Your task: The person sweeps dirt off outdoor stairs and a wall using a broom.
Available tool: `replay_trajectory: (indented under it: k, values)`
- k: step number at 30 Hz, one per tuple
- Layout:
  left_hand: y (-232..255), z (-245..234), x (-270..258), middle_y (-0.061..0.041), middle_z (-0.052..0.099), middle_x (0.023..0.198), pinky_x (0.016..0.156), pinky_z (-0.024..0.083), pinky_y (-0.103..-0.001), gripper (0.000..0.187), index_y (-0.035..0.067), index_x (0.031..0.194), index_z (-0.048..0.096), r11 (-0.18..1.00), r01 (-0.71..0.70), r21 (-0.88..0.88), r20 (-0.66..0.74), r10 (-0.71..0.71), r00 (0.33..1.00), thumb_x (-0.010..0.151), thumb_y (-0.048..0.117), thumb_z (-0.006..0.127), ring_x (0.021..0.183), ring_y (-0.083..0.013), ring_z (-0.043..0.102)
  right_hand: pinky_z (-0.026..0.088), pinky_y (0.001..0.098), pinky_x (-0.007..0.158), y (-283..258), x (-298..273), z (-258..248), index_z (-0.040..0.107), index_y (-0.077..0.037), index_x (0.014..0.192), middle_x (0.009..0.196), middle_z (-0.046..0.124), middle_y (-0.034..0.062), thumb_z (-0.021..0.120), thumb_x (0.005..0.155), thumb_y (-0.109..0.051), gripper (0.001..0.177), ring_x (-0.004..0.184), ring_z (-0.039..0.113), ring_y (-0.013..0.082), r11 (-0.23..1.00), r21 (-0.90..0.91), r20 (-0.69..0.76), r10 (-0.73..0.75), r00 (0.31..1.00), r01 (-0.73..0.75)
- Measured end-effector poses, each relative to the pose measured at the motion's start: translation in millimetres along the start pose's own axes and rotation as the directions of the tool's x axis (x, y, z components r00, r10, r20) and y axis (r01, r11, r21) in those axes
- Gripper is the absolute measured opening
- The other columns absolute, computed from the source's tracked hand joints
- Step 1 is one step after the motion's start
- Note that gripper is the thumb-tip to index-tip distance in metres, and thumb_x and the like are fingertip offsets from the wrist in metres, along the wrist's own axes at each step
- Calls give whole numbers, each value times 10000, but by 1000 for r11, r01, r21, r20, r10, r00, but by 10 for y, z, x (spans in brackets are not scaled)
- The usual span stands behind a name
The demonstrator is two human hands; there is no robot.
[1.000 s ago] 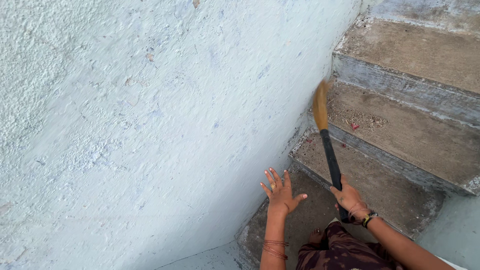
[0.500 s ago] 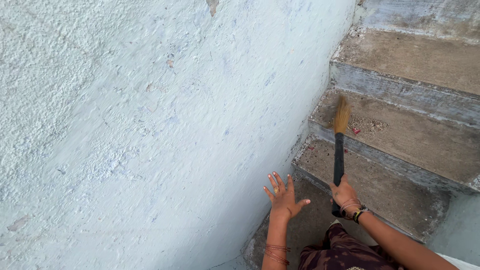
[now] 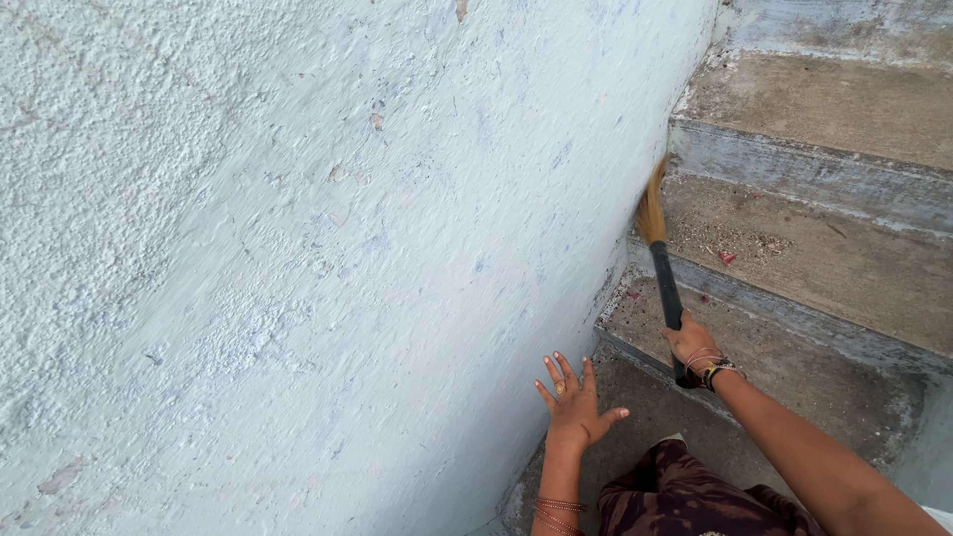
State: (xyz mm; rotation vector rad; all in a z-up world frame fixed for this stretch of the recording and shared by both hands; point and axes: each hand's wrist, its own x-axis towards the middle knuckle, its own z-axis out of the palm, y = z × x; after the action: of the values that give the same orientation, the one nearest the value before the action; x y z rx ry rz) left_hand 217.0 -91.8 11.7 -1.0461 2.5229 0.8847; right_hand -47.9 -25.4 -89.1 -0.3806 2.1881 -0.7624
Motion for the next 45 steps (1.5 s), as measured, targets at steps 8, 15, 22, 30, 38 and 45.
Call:
replay_trajectory:
  k: [8, 15, 22, 30, 38, 45]
  values:
    - [-37, -118, -33, -316, -211, 1648, 1153, -169, -686, 1185, 64, 1630, 97, 1000, -15, -17, -16, 15, 1000, 801, 668, 689, 1488, -423, -346, 574, 444, 595, 192, 8, 119, 281, 50, 1549, 816, 734, 244, 634, 948, -289, 775, 629, 719, 331, 986, -123, -84, -119, 989, 108]
    - [-35, -235, 10, -326, -200, 1643, 1152, -161, -682, 1190, 59, 1632, 98, 999, -45, -7, -65, 44, 997, 799, 662, 696, 1490, -432, -340, 570, 422, 590, 354, -222, 397, 108, 17, 1631, 813, 760, 254, 565, 991, -324, 857, 629, 719, 316, 987, -156, -187, -63, 980, 34]
    - [-28, -242, 43, -333, -211, 1637, 1146, -183, -680, 1186, 53, 1632, 84, 994, -109, 13, -69, 109, 992, 815, 669, 683, 1477, -430, -359, 582, 437, 571, 557, -380, 379, 131, 11, 1620, 826, 772, 219, 592, 981, -341, 863, 638, 736, 305, 966, -255, -46, 36, 998, -46]
    - [234, -180, -71, -324, -196, 1647, 1158, -174, -667, 1191, 60, 1631, 107, 989, -145, -2, -60, 145, 988, 790, 666, 693, 1493, -413, -335, 553, 422, 515, 615, -392, -15, 406, -22, 1537, 779, 706, 174, 618, 965, -247, 650, 550, 693, 271, 993, 89, 68, 66, 996, -72]
    - [557, -164, -183, -339, -184, 1641, 1159, -140, -683, 1181, 48, 1624, 107, 987, -149, 59, -31, 151, 988, 807, 659, 701, 1492, -440, -324, 567, 409, 539, 961, -1217, 95, 201, -13, 1585, 733, 743, 212, 607, 972, -260, 776, 542, 721, 288, 999, 46, -169, 4, 986, 4]
    - [752, -90, -329, -327, -164, 1649, 1162, -138, -688, 1154, 69, 1625, 151, 975, -204, 90, -38, 209, 977, 796, 649, 707, 1509, -439, -291, 575, 409, 487, 1195, -939, -374, 428, -17, 1535, 745, 700, 167, 613, 969, -264, 645, 538, 681, 252, 950, 287, 3, 126, 992, -121]
